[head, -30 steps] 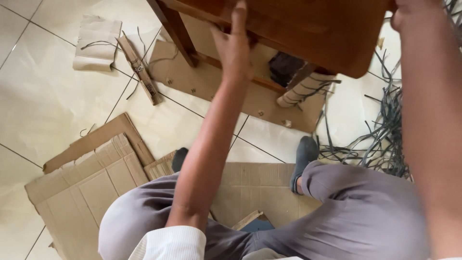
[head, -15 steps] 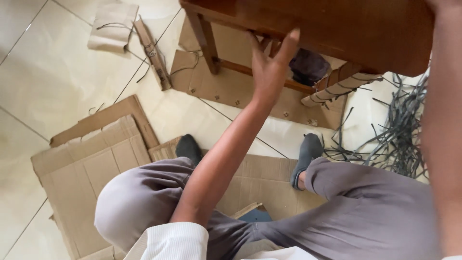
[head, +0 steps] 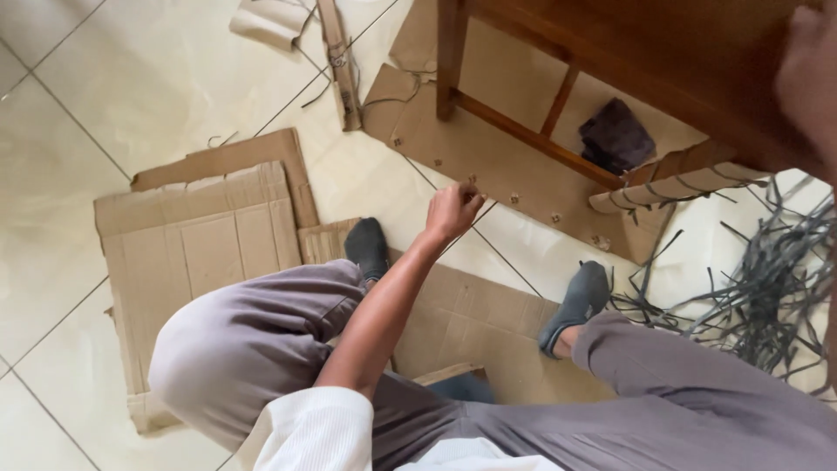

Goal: Wrapping cardboard around the legs of a wooden furniture piece and securing it with plastic ties.

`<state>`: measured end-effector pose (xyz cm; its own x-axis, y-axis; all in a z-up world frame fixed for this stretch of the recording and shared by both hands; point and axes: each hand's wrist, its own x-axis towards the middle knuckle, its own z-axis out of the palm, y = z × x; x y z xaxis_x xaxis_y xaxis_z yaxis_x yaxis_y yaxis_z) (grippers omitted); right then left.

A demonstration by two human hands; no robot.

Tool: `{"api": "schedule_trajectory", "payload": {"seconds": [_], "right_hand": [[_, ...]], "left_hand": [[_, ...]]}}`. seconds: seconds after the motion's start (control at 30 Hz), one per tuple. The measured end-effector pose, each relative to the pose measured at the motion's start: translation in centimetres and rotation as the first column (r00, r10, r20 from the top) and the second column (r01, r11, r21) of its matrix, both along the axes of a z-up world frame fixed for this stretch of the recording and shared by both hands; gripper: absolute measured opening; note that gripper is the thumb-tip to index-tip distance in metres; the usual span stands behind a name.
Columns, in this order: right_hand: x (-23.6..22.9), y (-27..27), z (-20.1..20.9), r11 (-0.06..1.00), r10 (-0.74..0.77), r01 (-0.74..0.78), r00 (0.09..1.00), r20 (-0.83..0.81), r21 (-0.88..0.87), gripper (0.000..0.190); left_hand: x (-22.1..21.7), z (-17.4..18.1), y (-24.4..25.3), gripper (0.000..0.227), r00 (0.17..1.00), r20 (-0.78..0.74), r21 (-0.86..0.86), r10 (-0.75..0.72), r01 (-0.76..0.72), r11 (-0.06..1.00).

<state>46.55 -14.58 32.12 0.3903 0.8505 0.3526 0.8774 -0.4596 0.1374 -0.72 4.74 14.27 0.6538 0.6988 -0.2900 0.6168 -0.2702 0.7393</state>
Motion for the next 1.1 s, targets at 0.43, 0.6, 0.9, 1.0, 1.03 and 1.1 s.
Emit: {"api": "schedule_trajectory", "payload": {"seconds": [0.43,0.6,0.9,1.0,1.03,1.1], "right_hand": [[-34.2,8.8,-8.8,0.805,0.565,-0.55,0.825,0.001,-0.222,0.007],[-38.4,8.6,-21.7,0.698,0.075,-0.464,0.805,-0.588,-0.546,0.052],[-43.5,8.7,-20.7,0.567,-0.281,-0.339,0.777,-0.563,-0.751,0.095],[-43.8,9.2,-19.9,0.5,-0.357,-0.345,0.753,-0.553,-0.794,0.099],[-44.0,9.4,-19.3,0.468,-0.355,-0.354,0.764,-0.539,-0.81,0.102],[-43.7,10.1,-18.7,0.45,-0.348,-0.352,0.777,-0.524,-0.821,0.106]], "left_hand": [[-3.3,-7.3,5.7,0.026,0.96,-0.062,-0.033,0.274,-0.276,0.961],[-5.3,-6.3,9.5,0.04,0.938,-0.043,0.024,0.344,-0.343,0.939],[-5.8,-8.7,20.0,0.061,0.89,-0.151,0.081,0.431,-0.423,0.902],[-5.8,-9.3,21.8,0.064,0.893,-0.205,0.049,0.401,-0.4,0.915],[-5.8,-10.9,22.4,0.066,0.888,-0.218,0.058,0.405,-0.402,0.914],[-5.4,-13.0,24.0,0.068,0.888,-0.216,0.078,0.406,-0.399,0.914]]}}
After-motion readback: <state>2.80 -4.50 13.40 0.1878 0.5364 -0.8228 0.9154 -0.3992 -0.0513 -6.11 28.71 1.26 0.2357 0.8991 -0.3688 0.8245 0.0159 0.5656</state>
